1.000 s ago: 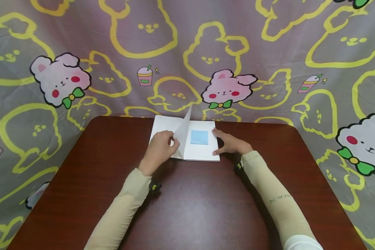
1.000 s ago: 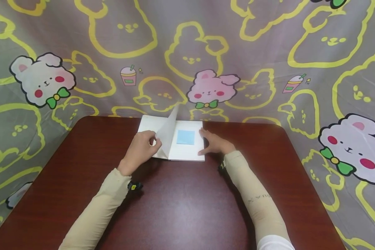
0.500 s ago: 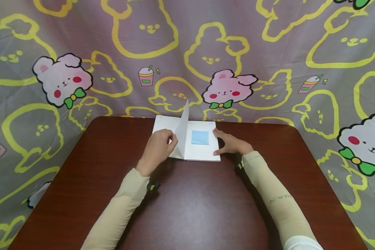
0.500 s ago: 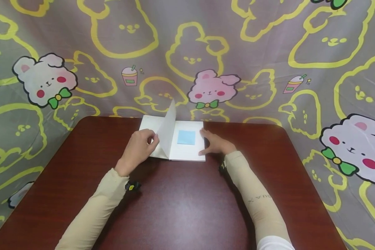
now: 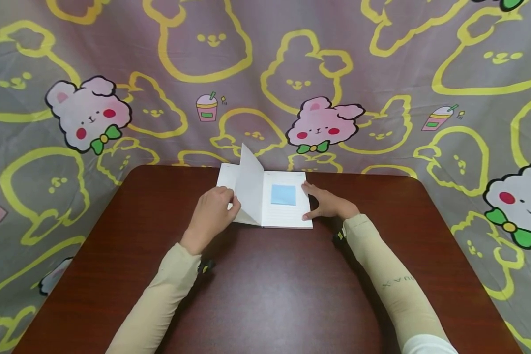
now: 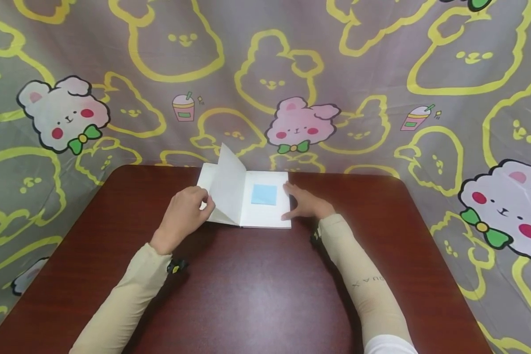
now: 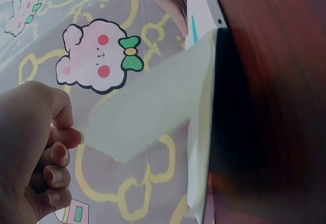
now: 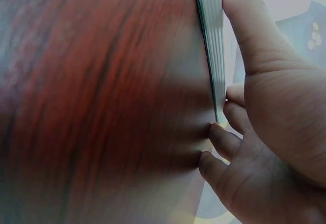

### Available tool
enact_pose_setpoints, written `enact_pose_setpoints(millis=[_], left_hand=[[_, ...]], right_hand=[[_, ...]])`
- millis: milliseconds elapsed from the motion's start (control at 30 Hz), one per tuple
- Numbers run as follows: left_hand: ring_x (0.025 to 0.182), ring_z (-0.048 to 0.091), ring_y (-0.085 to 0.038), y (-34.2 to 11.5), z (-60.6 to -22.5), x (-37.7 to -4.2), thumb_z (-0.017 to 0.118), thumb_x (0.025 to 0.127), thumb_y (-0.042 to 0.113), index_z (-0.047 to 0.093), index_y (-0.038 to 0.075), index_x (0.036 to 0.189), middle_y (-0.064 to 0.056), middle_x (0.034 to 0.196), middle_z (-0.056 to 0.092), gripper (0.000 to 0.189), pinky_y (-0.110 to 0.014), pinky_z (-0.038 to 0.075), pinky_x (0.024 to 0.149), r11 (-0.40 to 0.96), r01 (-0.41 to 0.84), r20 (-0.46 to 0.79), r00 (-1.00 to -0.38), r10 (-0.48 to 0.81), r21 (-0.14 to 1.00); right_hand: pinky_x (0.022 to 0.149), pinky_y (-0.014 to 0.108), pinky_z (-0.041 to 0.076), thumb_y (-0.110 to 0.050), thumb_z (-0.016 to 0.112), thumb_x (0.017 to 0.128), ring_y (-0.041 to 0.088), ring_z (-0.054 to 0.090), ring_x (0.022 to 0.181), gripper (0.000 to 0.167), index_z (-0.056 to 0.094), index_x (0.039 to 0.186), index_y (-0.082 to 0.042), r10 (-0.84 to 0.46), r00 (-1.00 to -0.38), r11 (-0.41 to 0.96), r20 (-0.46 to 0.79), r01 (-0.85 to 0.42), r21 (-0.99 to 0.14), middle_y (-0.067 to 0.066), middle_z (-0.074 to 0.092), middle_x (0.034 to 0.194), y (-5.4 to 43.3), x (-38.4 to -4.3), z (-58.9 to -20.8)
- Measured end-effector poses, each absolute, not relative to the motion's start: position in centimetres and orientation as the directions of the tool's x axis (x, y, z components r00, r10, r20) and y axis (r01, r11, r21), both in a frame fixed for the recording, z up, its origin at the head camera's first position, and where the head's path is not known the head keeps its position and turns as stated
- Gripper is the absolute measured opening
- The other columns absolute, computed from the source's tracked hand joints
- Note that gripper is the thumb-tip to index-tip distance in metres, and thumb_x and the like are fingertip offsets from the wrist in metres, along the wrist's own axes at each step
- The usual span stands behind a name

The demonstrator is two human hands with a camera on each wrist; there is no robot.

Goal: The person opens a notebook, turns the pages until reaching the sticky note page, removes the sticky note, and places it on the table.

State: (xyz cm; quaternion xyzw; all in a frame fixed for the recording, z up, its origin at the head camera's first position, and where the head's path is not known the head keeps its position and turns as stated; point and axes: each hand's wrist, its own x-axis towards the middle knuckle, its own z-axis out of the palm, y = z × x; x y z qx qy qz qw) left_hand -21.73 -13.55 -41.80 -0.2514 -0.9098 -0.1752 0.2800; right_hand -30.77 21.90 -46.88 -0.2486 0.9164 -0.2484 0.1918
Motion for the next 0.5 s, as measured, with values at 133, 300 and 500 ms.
enact_pose_setpoints(millis=[133, 300, 500], left_hand=[[0.057, 0.055, -0.024, -14.3, -42.3, -21.6, 0.065, 0.084, 0.002, 0.064, 0.002, 0.067, -0.006, 0.062, 0.056, 0.017, -0.039, 0.049, 0.051, 0.820, 0.547, 0.615, -0.708, 0.347, 0.168], [0.054, 0.052, -0.024, -15.3, -43.3, -21.5, 0.065, 0.081, 0.000, 0.058, 0.005, 0.063, -0.005, 0.059, 0.053, 0.021, -0.040, 0.047, 0.050, 0.832, 0.521, 0.600, -0.732, 0.322, 0.191], [0.051, 0.047, -0.020, -16.2, -44.0, -21.5, 0.066, 0.083, 0.001, 0.054, 0.007, 0.058, -0.004, 0.055, 0.049, 0.028, -0.038, 0.043, 0.048, 0.867, 0.437, 0.494, -0.824, 0.279, 0.239]], right_hand=[[0.123, 0.058, 0.020, -0.036, 0.087, 0.081, 0.039, 0.007, 0.157, 0.116, 0.012, 0.162, 0.002, -0.557, -0.801, 0.745, -0.220, -0.364, -0.559, 0.022, 0.008, 0.169, 22.0, -30.7, -46.9], [0.123, 0.058, 0.020, -0.038, 0.086, 0.081, 0.039, 0.008, 0.157, 0.116, 0.012, 0.162, 0.000, -0.554, -0.801, 0.749, -0.225, -0.362, -0.555, 0.021, 0.008, 0.170, 22.2, -30.8, -47.1], [0.123, 0.058, 0.019, -0.040, 0.086, 0.081, 0.037, 0.006, 0.157, 0.117, 0.011, 0.163, -0.003, -0.552, -0.800, 0.750, -0.235, -0.354, -0.558, 0.018, 0.006, 0.170, 22.2, -30.9, -47.2]])
